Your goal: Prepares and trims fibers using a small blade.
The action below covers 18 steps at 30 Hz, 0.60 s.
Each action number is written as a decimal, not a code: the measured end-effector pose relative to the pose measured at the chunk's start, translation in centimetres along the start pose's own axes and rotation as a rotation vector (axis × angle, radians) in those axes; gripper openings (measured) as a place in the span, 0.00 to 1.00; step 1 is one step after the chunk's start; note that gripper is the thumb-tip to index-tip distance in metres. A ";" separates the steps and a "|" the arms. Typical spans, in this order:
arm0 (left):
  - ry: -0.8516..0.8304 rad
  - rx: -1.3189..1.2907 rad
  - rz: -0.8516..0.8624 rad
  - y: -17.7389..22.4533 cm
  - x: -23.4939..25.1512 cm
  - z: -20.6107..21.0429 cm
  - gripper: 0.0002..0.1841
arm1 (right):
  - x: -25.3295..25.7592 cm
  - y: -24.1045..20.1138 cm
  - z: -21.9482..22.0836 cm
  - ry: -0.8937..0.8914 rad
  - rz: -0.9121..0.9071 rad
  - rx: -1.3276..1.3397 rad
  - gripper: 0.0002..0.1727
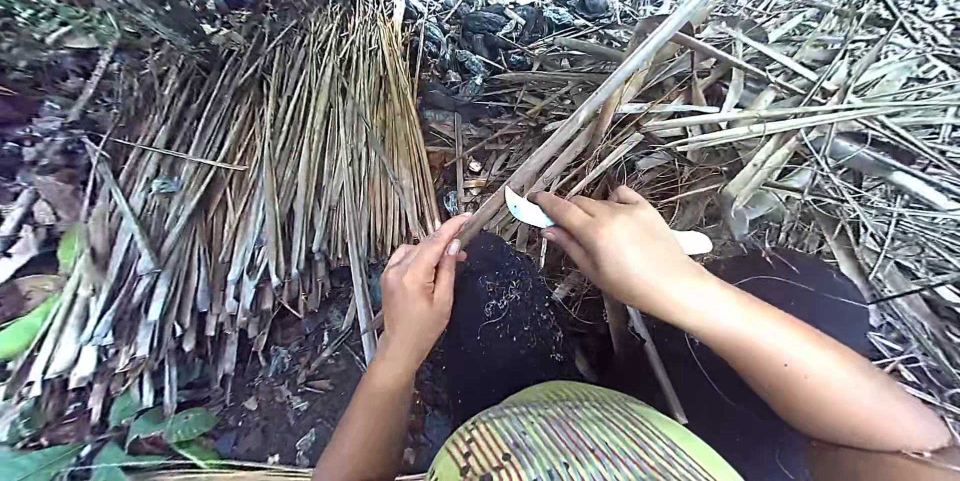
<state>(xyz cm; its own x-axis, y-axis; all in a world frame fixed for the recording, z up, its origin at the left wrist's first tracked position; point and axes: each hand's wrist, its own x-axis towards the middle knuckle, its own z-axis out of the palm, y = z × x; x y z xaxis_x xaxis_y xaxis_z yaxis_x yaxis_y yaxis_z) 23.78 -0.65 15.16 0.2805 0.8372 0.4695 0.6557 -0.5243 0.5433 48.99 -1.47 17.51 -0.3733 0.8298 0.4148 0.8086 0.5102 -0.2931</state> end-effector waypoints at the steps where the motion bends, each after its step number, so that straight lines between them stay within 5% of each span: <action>1: -0.008 0.039 0.042 0.1 0.1 -0.1 0.18 | -0.2 0.0 -0.1 -0.003 0.016 0.000 0.20; 5: -0.063 0.113 0.118 0.0 -0.3 0.0 0.18 | 0.1 1.5 -0.4 0.017 0.142 -0.058 0.20; 12: -0.081 0.257 0.082 -2.0 -1.2 -1.3 0.20 | 3.2 8.3 -5.7 -0.070 0.631 -0.136 0.22; 18: -0.195 0.302 -0.103 -8.8 -1.6 -3.8 0.17 | 2.3 17.6 -12.9 0.065 1.041 -0.176 0.25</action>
<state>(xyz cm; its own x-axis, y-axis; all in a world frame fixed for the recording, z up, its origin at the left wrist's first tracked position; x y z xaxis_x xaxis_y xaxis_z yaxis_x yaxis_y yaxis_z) 14.91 2.01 12.23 0.3114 0.9124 0.2655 0.8566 -0.3905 0.3373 68.23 6.45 24.46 0.5634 0.8226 0.0777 0.7720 -0.4906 -0.4042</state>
